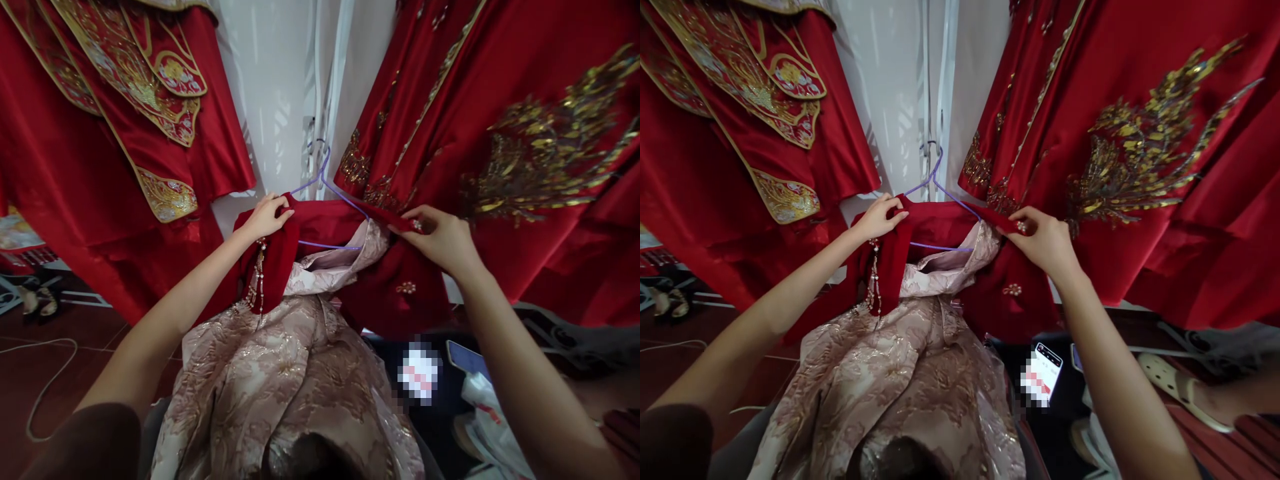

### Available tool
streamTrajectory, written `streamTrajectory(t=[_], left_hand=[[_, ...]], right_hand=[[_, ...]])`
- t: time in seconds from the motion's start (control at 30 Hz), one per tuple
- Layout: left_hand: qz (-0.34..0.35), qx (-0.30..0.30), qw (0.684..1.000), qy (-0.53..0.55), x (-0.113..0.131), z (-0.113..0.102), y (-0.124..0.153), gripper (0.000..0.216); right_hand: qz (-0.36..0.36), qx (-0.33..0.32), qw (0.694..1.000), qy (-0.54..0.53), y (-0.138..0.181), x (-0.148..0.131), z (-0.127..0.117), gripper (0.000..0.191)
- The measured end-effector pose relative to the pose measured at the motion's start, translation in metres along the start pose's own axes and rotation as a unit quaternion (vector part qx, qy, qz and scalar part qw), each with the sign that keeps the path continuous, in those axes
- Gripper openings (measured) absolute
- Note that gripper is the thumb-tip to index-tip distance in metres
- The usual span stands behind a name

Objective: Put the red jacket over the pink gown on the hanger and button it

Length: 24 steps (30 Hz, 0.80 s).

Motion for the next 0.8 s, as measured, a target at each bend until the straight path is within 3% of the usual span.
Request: streamTrajectory(t=[0.1,0.2,0.3,0.37,0.47,0.53,0.63,0.7,0.8], left_hand=[[-0.007,-0.014,1.000,0.000,0.003,-0.001,0.001,0.015],[-0.019,-0.019,1.000,0.000,0.007,0.001,0.001,0.015],[-0.034,-0.017,0.999,-0.004,0.013,0.004,0.002,0.015],[-0.044,-0.017,0.999,-0.009,0.015,0.004,0.002,0.014],[-0.048,-0.020,0.998,-0.019,0.014,0.001,0.003,0.014],[-0.048,-0.031,0.998,-0.020,0.014,-0.001,0.003,0.015],[-0.044,-0.027,0.999,-0.017,0.020,-0.001,0.006,0.018],[-0.053,0.024,0.998,-0.031,0.029,-0.003,0.012,0.021],[-0.099,0.105,0.989,-0.021,0.038,-0.005,0.028,0.026]], right_hand=[[0.010,-0.072,0.997,-0.015,0.000,-0.017,0.016,0.042],[0.041,-0.141,0.986,-0.074,-0.005,-0.028,0.049,0.058],[0.091,-0.099,0.982,-0.131,-0.006,-0.047,0.079,0.060],[0.075,-0.072,0.980,-0.172,0.002,-0.071,0.096,0.059],[0.004,-0.127,0.969,-0.213,0.022,-0.111,0.118,0.057],[-0.022,-0.146,0.961,-0.233,0.032,-0.123,0.123,0.055],[-0.014,-0.128,0.961,-0.247,0.040,-0.115,0.122,0.048],[0.024,-0.115,0.954,-0.277,0.043,-0.098,0.124,0.038],[0.073,-0.117,0.920,-0.368,0.047,-0.075,0.134,0.034]])
Point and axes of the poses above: each hand's wrist, its own y-axis away from the middle knuckle, its own z-axis out of the palm, x = y × z, the point moved 5 cm from there along -y, towards the middle knuckle, and after that the axes turned 13 degrees about z, right-handed, at the moved point
